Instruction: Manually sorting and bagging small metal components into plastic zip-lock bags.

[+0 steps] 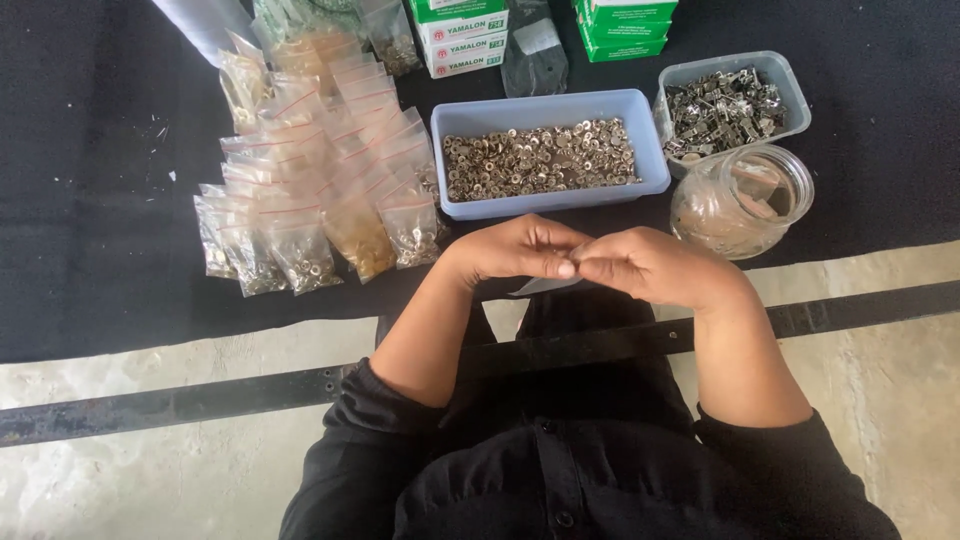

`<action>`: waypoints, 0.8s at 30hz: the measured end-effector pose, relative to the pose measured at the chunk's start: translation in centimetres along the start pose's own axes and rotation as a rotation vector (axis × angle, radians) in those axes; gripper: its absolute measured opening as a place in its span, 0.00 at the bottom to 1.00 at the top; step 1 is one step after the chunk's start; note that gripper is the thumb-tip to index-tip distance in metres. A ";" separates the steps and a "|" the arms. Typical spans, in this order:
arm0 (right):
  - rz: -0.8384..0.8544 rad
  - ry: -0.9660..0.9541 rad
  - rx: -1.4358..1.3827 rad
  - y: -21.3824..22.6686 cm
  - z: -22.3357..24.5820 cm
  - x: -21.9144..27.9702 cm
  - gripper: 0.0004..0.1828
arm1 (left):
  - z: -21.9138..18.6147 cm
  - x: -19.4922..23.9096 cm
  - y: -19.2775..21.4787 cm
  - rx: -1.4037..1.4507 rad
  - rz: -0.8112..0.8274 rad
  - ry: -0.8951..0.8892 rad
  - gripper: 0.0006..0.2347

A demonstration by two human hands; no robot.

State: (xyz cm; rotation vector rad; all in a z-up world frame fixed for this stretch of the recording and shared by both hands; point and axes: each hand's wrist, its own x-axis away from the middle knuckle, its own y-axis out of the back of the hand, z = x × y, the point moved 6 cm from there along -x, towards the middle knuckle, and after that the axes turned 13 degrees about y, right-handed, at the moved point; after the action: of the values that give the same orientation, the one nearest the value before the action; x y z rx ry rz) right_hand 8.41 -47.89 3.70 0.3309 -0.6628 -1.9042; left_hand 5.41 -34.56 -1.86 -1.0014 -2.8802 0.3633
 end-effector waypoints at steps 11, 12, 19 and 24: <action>0.153 0.160 0.032 -0.2 1.1 -0.8 0.16 | 1.4 -0.2 0.2 0.146 0.095 0.023 0.14; 0.193 0.177 0.019 -0.1 1.5 -1.2 0.16 | 1.6 -0.2 0.3 0.174 0.098 0.007 0.14; -0.272 0.539 -0.169 5.6 1.8 -6.0 0.16 | 0.1 1.6 3.1 0.333 0.097 -0.266 0.26; -0.079 0.535 -0.045 0.1 -8.3 -17.6 0.13 | 0.6 1.4 3.7 0.356 0.168 -0.398 0.30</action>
State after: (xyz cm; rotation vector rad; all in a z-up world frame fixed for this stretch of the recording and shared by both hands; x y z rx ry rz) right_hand 20.04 -34.42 -4.14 0.8109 -0.2499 -1.7911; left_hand 6.40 -30.99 -3.37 -1.2167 -2.8934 1.1622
